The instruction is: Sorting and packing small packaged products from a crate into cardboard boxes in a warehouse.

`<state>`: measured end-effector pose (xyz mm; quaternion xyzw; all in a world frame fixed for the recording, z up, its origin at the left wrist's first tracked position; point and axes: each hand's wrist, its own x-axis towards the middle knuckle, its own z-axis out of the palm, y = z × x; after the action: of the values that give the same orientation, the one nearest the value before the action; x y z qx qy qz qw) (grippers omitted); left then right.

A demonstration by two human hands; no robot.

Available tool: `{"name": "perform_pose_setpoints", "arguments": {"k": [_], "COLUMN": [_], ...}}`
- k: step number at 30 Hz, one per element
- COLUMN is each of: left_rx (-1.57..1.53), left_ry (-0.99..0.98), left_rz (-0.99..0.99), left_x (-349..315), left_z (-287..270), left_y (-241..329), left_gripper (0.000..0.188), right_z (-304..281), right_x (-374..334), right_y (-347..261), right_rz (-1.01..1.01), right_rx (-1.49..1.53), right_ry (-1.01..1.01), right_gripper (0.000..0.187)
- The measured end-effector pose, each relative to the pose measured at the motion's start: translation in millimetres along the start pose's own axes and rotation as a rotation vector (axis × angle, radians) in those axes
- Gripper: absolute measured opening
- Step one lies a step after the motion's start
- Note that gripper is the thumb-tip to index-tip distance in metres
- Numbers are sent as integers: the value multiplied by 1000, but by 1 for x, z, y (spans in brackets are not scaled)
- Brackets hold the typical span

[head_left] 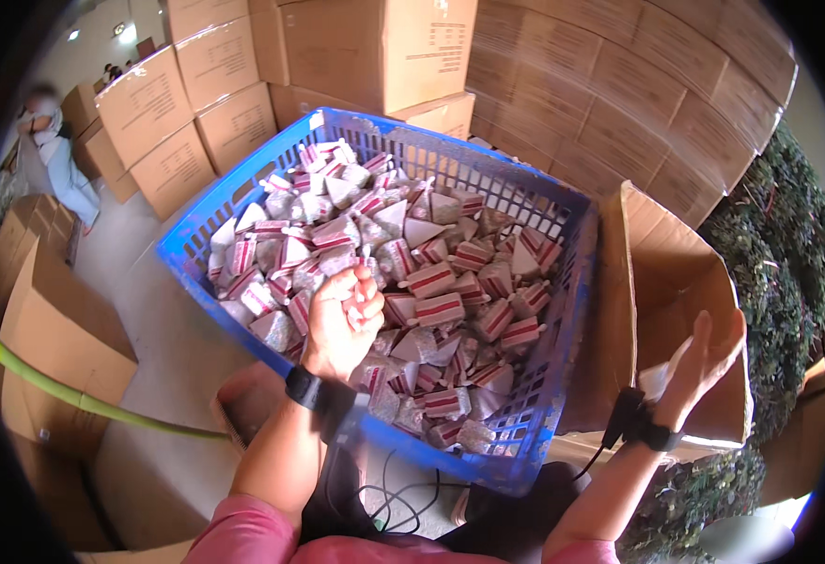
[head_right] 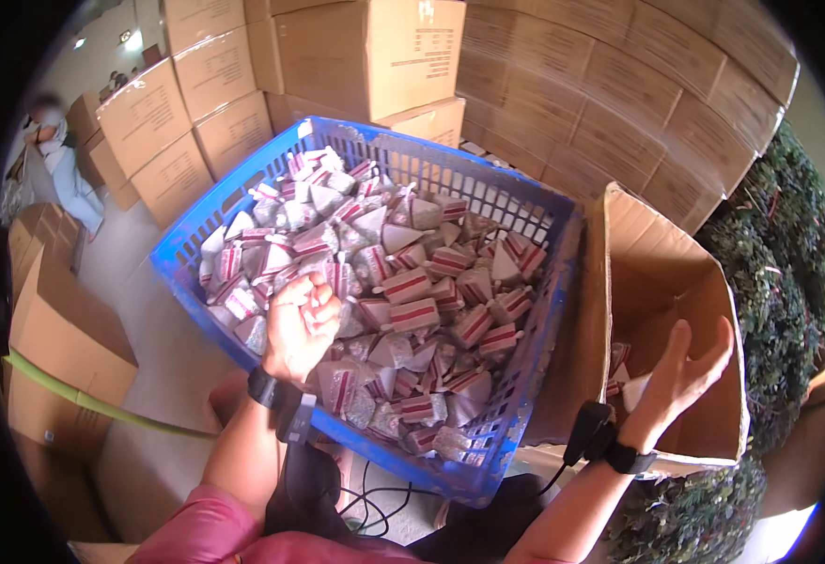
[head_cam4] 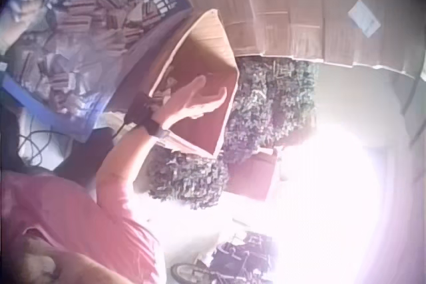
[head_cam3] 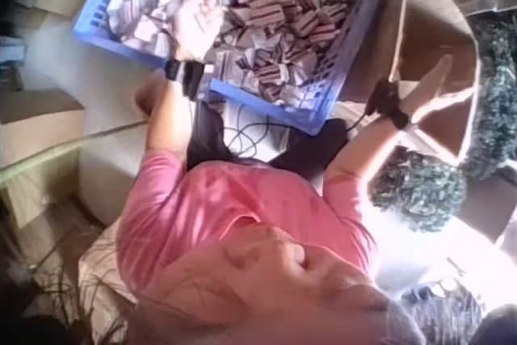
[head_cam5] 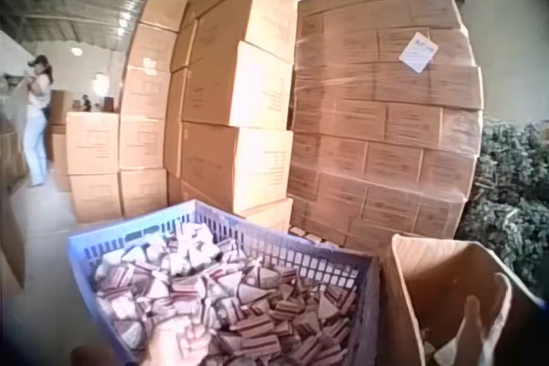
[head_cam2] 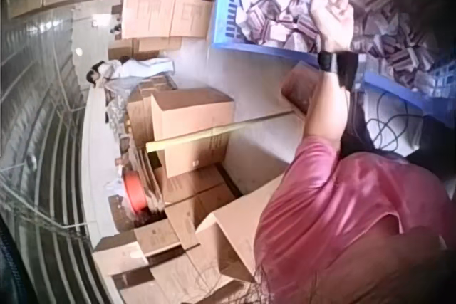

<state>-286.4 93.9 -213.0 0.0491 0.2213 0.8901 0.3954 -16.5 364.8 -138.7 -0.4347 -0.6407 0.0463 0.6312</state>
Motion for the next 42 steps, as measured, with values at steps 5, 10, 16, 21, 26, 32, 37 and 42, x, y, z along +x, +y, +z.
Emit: {"name": "perform_pose_setpoints", "arguments": {"k": [5,10,16,21,26,32,37,42], "left_rx": [-213,-39,263,439,259,654,811,1004], "left_ry": [-30,58,814,1012,1133,1060,913,414], "left_rz": [148,269,167,188,89,349,218,544], "left_x": [-24,-75,-160,-189,-189,-181,-159,-119], "left_z": [-21,-88,-279,-341,-347,-340,-252,-102], "left_y": [56,107,121,86,83,91,122,118], "left_gripper": [12,15,6,16,16,19,16,9], "right_z": [26,47,88,117,113,111,116,91], "right_x": [-47,-94,-168,-235,-274,-282,-234,-167], "right_y": [-57,-90,-124,-120,-109,-117,-116,-145], "right_rz": [-132,-238,-400,-368,-267,-368,434,638], "right_rx": [340,370,387,183,201,25,411,818], "right_ry": [-501,-997,-1874,-2077,-2005,-1873,-1846,-1617], "right_gripper": [24,19,39,63,64,55,35,45]}}
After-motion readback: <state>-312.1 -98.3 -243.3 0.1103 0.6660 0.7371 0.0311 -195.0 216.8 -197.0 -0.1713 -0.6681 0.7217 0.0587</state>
